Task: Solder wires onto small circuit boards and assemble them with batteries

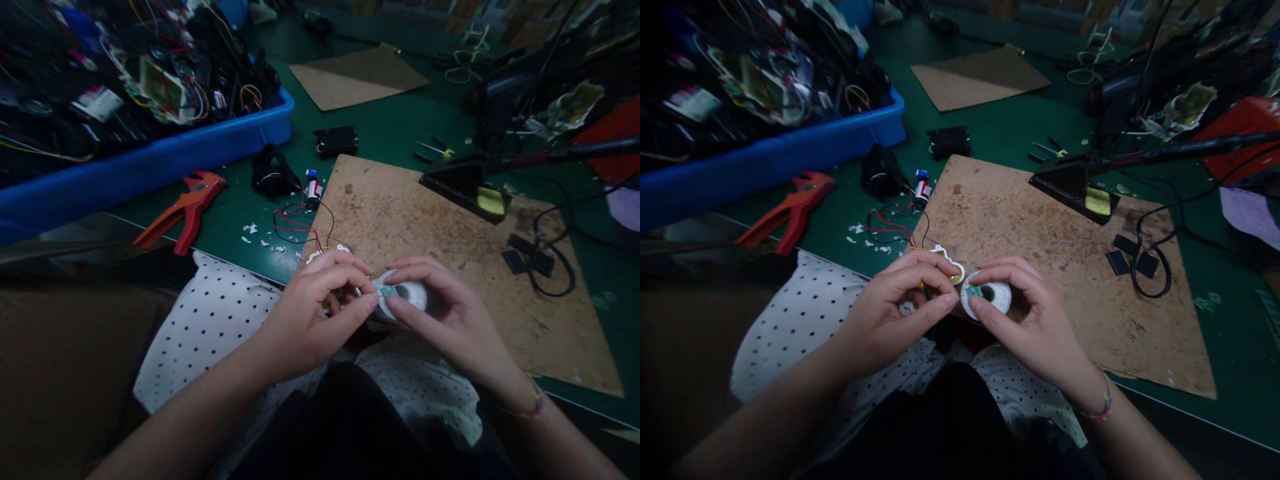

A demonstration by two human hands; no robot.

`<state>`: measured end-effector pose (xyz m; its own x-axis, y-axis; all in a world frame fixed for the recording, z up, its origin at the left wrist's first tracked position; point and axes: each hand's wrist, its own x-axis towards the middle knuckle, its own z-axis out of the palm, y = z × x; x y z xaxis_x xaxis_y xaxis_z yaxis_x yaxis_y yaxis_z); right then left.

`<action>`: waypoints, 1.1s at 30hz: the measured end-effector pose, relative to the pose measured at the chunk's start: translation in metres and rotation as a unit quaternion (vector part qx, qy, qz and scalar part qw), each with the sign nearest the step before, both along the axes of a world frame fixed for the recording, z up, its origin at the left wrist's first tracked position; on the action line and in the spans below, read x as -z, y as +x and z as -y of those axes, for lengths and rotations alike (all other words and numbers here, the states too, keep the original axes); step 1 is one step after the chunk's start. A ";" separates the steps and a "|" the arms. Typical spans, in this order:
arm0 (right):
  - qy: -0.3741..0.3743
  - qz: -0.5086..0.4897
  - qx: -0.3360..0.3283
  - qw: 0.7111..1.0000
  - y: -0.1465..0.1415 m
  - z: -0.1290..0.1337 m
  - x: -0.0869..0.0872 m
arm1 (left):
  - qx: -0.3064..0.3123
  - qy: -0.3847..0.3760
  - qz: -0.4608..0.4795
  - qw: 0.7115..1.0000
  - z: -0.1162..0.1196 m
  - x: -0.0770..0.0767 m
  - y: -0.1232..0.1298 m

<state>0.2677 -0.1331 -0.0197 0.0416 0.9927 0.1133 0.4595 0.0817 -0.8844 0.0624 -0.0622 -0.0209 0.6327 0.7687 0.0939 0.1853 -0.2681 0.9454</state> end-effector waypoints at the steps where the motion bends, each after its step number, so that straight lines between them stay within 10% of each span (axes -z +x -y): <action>1: 0.001 -0.007 0.010 1.000 -0.002 0.000 0.001 | -0.004 0.002 0.000 1.000 0.000 0.000 0.001; 23: -0.046 -0.138 0.106 0.984 0.000 0.018 0.011 | 0.038 0.142 0.014 0.989 0.002 0.004 0.005; 33: 0.046 -0.163 0.317 0.933 0.070 -0.018 -0.006 | 0.019 0.146 -0.004 0.989 0.003 -0.001 0.007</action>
<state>0.3372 -0.1148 -0.0138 0.6643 0.7437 0.0748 0.1488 -0.0336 -0.9883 0.0693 -0.0650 -0.0203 0.6621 0.6850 0.3039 0.1764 -0.5366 0.8252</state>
